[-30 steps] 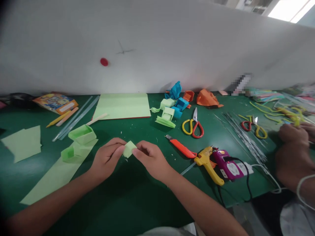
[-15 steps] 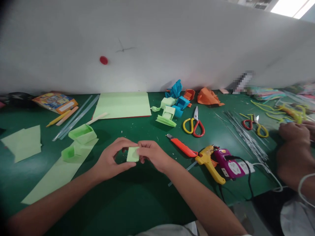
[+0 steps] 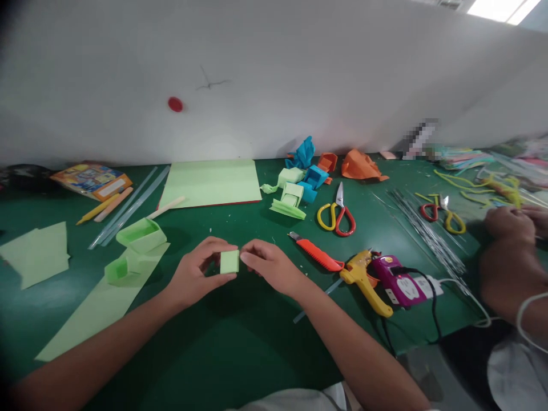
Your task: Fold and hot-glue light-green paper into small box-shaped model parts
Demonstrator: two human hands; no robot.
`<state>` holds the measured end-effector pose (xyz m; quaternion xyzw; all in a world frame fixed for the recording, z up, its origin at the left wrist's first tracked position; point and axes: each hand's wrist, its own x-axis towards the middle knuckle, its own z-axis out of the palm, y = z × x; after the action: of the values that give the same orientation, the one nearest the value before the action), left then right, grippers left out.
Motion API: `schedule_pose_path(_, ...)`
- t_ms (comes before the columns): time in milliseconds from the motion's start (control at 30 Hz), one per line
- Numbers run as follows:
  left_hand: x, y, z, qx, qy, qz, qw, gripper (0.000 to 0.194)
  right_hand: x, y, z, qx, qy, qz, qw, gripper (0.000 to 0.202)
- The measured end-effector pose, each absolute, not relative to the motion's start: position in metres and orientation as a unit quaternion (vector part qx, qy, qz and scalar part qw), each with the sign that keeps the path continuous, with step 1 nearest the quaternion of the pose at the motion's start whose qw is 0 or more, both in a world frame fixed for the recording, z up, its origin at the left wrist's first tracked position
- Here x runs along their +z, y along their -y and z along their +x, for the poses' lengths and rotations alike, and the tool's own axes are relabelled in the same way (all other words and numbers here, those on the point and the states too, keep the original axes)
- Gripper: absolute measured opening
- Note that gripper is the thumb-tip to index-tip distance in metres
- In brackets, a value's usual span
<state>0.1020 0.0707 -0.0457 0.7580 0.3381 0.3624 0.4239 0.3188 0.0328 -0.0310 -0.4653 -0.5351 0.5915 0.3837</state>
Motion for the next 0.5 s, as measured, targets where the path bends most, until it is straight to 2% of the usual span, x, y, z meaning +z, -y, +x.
schedule_pose_path(67, -0.047, -0.071, 0.102, 0.351, -0.346, 0.764, 0.417, 0.041, -0.021, -0.021, 0.331, 0.533, 0.562, -0.504, 0.382, 0.025)
schedule_pose_path(200, -0.052, -0.069, 0.102, 0.343, -0.347, 0.767, 0.417, 0.040, -0.006, 0.013, 0.374, 0.282, 0.651, -0.645, 0.285, 0.028)
schedule_pose_path(300, -0.056, -0.068, 0.103, 0.338, -0.340, 0.766, 0.428, 0.041, -0.012, 0.046, 0.421, 0.105, 0.662, -0.711, 0.214, 0.032)
schedule_pose_path(367, -0.057, -0.068, 0.104, 0.331, -0.341, 0.768, 0.429, 0.040, -0.026, 0.069, 0.450, 0.046, 0.626, -0.763, 0.151, 0.041)
schedule_pose_path(500, -0.057, -0.068, 0.106, 0.329, -0.342, 0.777, 0.413, 0.039, -0.055, 0.103, 0.483, 0.016, 0.583, -0.811, 0.050, 0.054)
